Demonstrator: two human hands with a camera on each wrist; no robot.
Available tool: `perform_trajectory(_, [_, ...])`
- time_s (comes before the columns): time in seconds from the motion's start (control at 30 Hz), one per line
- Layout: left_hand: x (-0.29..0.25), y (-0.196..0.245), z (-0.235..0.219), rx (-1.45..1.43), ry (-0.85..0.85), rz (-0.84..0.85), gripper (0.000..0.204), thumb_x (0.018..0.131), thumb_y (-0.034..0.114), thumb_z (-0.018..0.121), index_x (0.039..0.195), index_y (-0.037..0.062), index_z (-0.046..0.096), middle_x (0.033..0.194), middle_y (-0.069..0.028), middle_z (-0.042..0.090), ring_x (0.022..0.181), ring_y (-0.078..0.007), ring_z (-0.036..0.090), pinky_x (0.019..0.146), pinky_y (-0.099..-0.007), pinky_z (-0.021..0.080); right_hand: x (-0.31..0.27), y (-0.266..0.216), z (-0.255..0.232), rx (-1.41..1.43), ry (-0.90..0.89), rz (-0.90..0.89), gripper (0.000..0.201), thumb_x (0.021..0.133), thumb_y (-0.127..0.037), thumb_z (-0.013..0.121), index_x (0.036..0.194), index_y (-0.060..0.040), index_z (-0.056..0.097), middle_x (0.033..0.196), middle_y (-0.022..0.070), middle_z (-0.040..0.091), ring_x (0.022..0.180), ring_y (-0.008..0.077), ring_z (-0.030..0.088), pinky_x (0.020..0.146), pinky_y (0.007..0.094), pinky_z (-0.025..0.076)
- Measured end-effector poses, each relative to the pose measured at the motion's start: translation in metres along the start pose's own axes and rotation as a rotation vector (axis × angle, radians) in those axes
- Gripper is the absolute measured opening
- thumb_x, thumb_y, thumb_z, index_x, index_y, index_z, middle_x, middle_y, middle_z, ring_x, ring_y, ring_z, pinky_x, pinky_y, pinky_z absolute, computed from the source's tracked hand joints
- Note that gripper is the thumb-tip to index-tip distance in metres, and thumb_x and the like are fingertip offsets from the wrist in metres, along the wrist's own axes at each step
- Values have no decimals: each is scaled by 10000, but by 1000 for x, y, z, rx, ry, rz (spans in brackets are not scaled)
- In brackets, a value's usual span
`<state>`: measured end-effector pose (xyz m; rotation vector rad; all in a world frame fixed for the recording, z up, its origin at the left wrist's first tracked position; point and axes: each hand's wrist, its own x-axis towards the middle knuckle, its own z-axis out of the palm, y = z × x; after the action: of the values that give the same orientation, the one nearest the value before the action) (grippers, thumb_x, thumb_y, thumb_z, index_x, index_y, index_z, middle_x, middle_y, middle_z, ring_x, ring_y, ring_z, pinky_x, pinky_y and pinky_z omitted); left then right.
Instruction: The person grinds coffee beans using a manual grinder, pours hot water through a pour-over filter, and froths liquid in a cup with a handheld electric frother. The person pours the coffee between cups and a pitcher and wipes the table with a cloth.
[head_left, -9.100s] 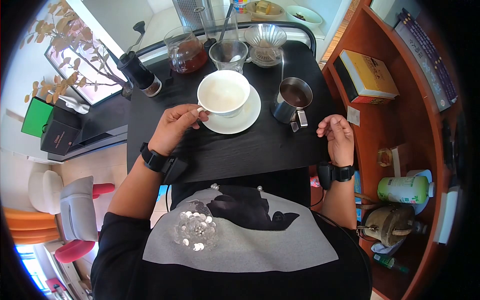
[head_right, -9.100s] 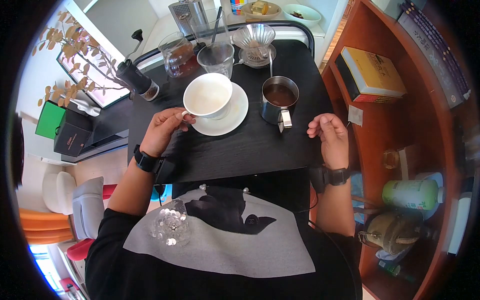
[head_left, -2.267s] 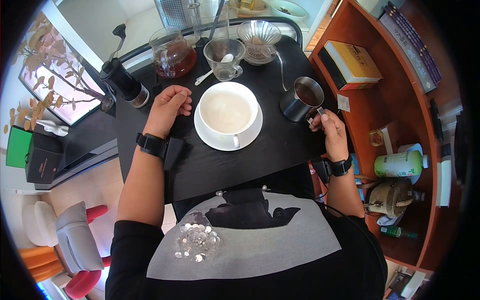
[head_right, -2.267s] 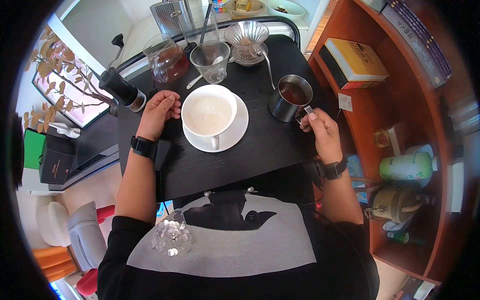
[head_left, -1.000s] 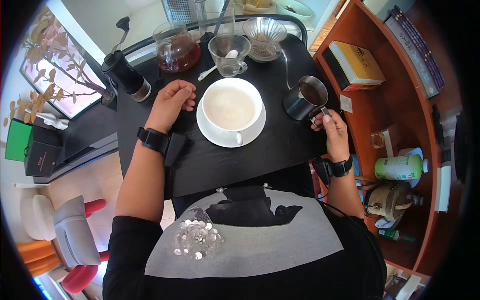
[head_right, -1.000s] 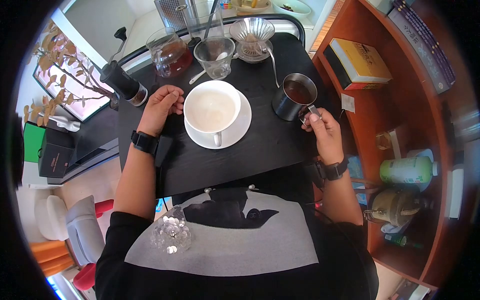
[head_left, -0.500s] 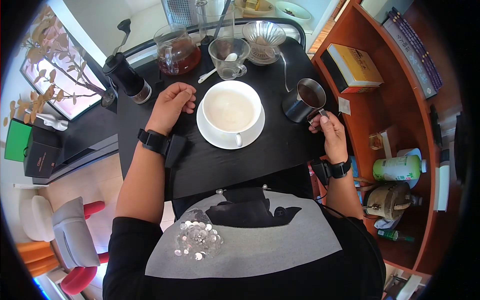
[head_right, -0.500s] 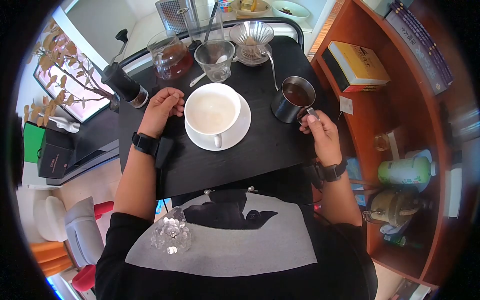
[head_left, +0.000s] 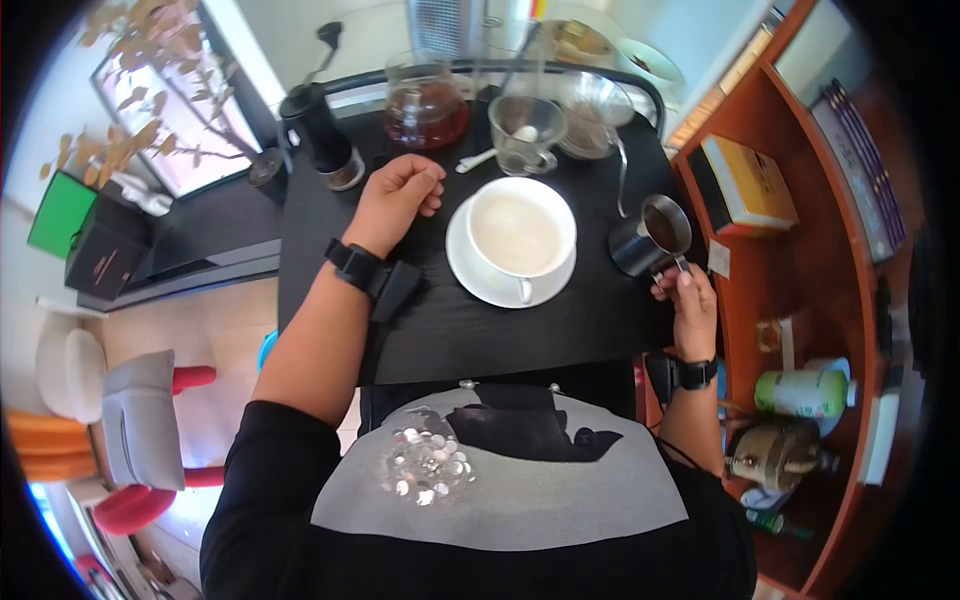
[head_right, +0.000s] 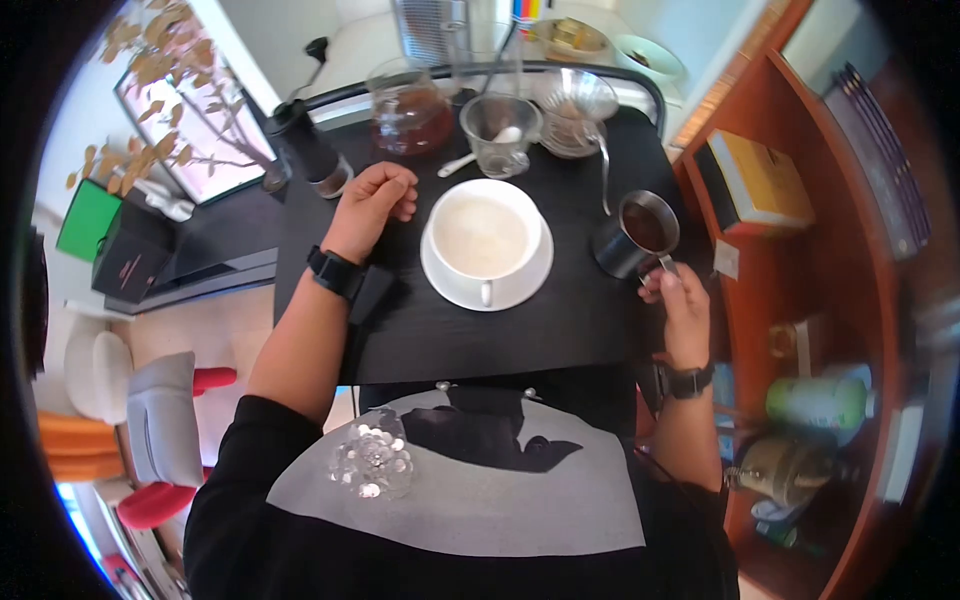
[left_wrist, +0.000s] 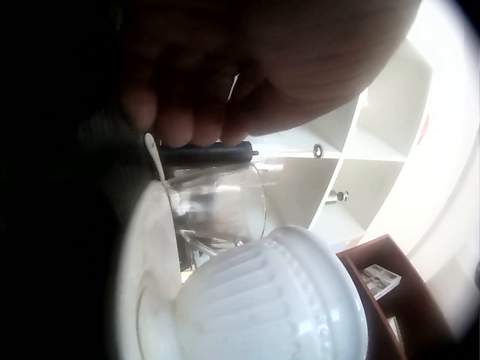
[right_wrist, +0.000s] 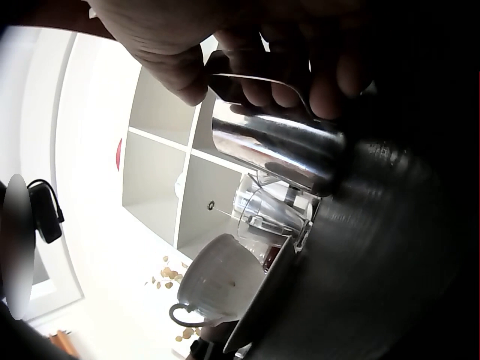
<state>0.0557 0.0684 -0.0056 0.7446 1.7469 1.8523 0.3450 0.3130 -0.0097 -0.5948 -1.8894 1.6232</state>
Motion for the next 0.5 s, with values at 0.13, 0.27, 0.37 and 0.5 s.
perform_trajectory(0.13, [-8,26,-10,20,308,408,117,868,114,500,882,27,577,739,-15,557,648,-77,515,597,-205,431,1,8,-5,-10,-23,-45,280,878,-274,458,873,-11,552,773,48,567,719,133,553,668,264,434])
perform_trajectory(0.27, [-7,47,-46,22,687,700,108,828,27,530,936,25,541,845,-9,551,720,-63,492,656,-194,404,1,8,-6,61,-64,-59,273,879,-279,464,856,-20,545,775,52,571,720,133,549,667,265,431])
perform_trajectory(0.37, [-4,52,-80,354,914,626,379,759,68,622,1090,15,445,1004,-77,495,886,-121,480,728,-235,420,2,9,-8,85,-74,-63,258,880,-281,474,850,-32,536,784,54,572,718,127,541,674,264,433])
perform_trajectory(0.5, [6,40,-97,549,818,467,718,659,203,732,1223,-24,353,1101,-161,493,1003,-236,481,832,-330,408,1,7,-11,129,-96,-69,246,882,-266,475,862,-29,537,800,53,571,718,125,541,663,259,436])
